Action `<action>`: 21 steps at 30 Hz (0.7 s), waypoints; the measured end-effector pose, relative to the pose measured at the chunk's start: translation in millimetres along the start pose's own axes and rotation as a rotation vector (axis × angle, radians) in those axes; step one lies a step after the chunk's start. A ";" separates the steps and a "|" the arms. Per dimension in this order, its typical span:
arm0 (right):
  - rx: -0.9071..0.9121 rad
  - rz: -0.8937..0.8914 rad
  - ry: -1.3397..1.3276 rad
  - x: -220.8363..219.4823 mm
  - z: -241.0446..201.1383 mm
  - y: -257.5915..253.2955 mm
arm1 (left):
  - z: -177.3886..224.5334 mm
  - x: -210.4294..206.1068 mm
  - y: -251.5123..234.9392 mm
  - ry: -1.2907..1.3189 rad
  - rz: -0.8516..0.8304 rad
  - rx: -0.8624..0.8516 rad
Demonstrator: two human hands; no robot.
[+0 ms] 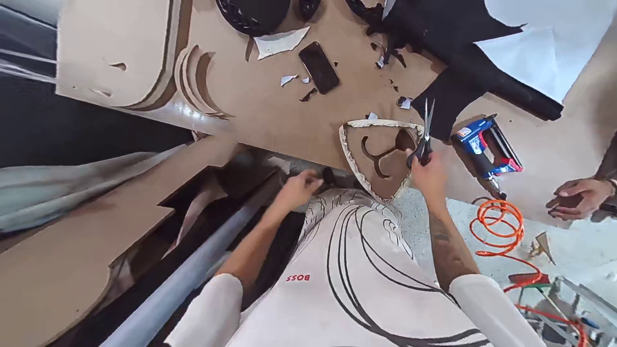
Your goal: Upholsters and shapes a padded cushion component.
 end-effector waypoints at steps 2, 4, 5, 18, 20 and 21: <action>-0.054 -0.036 -0.048 -14.7 7.5 16.5 | 48.1 -32.5 -11.4 0.225 0.092 0.029; -0.085 -0.009 -0.107 -22.0 12.8 31.6 | 82.8 -39.9 -26.9 0.201 0.332 0.010; -0.098 0.005 -0.137 -24.0 15.2 35.9 | 94.5 -33.8 -36.6 0.140 0.453 -0.015; 0.373 0.015 -0.460 64.4 -71.3 -60.1 | 105.4 -9.5 -70.0 -0.145 0.422 0.010; 0.387 -0.134 -0.293 52.5 -47.2 -32.2 | 118.7 -40.8 -60.8 -0.016 0.343 -0.033; 0.404 -0.194 -0.186 39.0 -27.1 -17.3 | 125.4 -54.5 -57.8 0.057 0.311 -0.044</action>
Point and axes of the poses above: each hand's wrist, its own y-axis away from the middle knuckle, its own x-axis out of the back of the hand, z = x × y, the point moved 7 cm from there along -y, towards the middle knuckle, and after that the axes turned 15 degrees about z, right-handed, at the moved point
